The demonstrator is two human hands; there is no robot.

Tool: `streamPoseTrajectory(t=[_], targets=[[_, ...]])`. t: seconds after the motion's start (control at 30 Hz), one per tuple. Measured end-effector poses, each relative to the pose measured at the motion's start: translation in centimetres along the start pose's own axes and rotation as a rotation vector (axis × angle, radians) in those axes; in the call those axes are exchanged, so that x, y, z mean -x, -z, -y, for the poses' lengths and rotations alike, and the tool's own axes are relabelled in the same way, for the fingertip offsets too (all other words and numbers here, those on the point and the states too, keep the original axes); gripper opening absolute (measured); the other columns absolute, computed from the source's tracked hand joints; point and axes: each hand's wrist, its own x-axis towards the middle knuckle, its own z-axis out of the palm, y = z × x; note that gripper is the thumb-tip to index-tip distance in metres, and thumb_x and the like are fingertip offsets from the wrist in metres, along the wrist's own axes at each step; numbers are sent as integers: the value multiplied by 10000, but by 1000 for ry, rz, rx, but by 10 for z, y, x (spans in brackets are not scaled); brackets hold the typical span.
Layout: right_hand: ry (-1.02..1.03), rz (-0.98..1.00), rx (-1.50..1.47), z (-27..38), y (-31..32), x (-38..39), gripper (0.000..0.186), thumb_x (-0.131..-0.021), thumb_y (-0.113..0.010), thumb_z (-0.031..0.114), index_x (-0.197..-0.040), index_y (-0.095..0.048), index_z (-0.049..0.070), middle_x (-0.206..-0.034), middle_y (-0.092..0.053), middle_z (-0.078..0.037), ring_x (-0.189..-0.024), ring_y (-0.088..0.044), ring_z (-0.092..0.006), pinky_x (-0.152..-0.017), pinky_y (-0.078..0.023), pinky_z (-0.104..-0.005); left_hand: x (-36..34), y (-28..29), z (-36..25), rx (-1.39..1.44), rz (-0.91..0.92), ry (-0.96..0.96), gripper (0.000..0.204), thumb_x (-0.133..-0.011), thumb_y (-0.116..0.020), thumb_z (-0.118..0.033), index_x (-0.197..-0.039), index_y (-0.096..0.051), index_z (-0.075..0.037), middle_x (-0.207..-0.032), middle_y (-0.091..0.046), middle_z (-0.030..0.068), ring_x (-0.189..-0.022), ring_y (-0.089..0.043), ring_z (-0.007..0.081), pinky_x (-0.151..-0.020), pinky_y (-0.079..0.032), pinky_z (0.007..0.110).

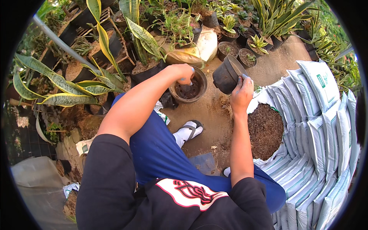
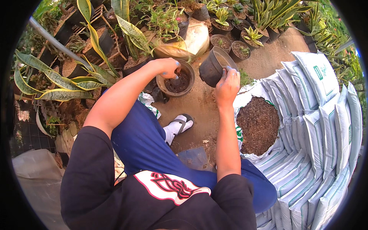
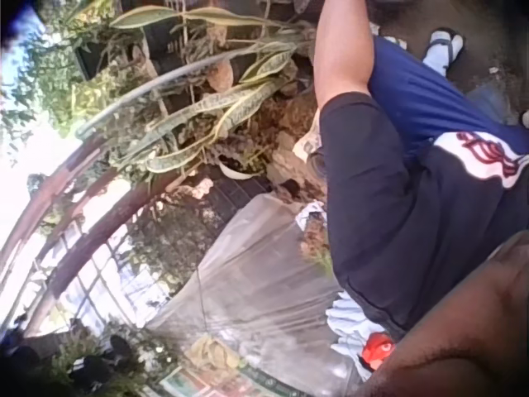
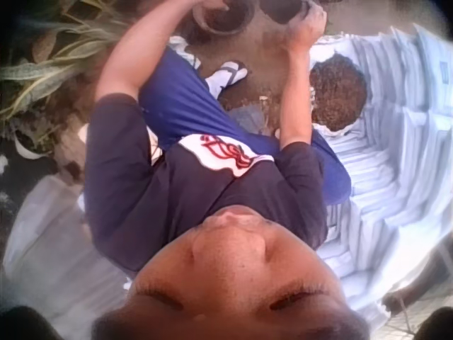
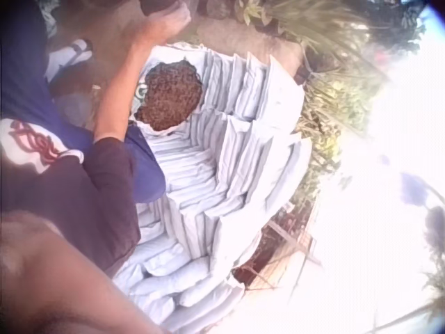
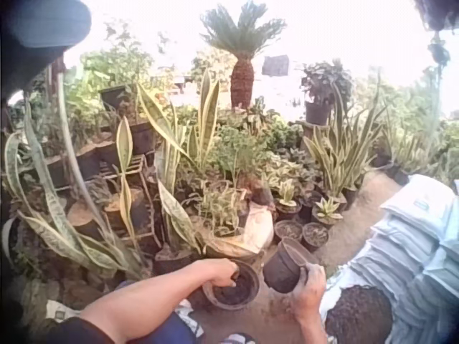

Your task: The person mixes soil in a large open bag by hand and then fills two small pots with the soil mixture.

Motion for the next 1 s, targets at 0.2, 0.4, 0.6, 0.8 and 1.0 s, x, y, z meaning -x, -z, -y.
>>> streamPoseTrajectory(t=[0.2,0.4,0.6,0.8,1.0], targets=[[-1,125,247,-27,-21,73,135,-943,-589,21,-1057,-649,-21,-955,-673,-180,-906,-629,-359,-804,-501,-446,-23,-25,9,-104,-379,295,623,-832,-731,-51,-1414,-514,-3,-1331,-598,221,-1213,-642,385,-958,-572,440],[312,383,179,-19,-37,176,300,-880,-603,96,-1151,-671,-12,-1055,-697,-127,-952,-632,-273,-825,-493,-416,-39,-33,35,-18,-446,331,310,-928,-610,-33,-1235,-652,-18,-1211,-714,205,-1148,-697,360,-937,-579,475],[471,618,50,-26,-32,224,230,-919,-626,187,-1071,-695,29,-1004,-700,-106,-1001,-632,-264,-866,-485,-389,-41,-28,44,41,-349,367,304,-872,-663,-12,-1175,-678,-4,-1293,-674,211,-1226,-640,401,-987,-557,479],[317,971,16,-15,-35,197,336,-929,-696,379,-1049,-712,66,-1065,-716,-96,-1048,-635,-260,-936,-467,-409,-35,-33,48,47,-372,307,325,-889,-707,-79,-1194,-625,-3,-1264,-663,251,-1189,-639,446,-964,-549,510],[233,1115,156,-28,-48,205,164,-865,-619,106,-975,-738,81,-1085,-722,-121,-1097,-661,-273,-956,-484,-417,-46,-37,52,47,-382,302,233,-898,-696,-92,-1109,-657,-1,-1227,-683,239,-1156,-650,446,-948,-549,516]])
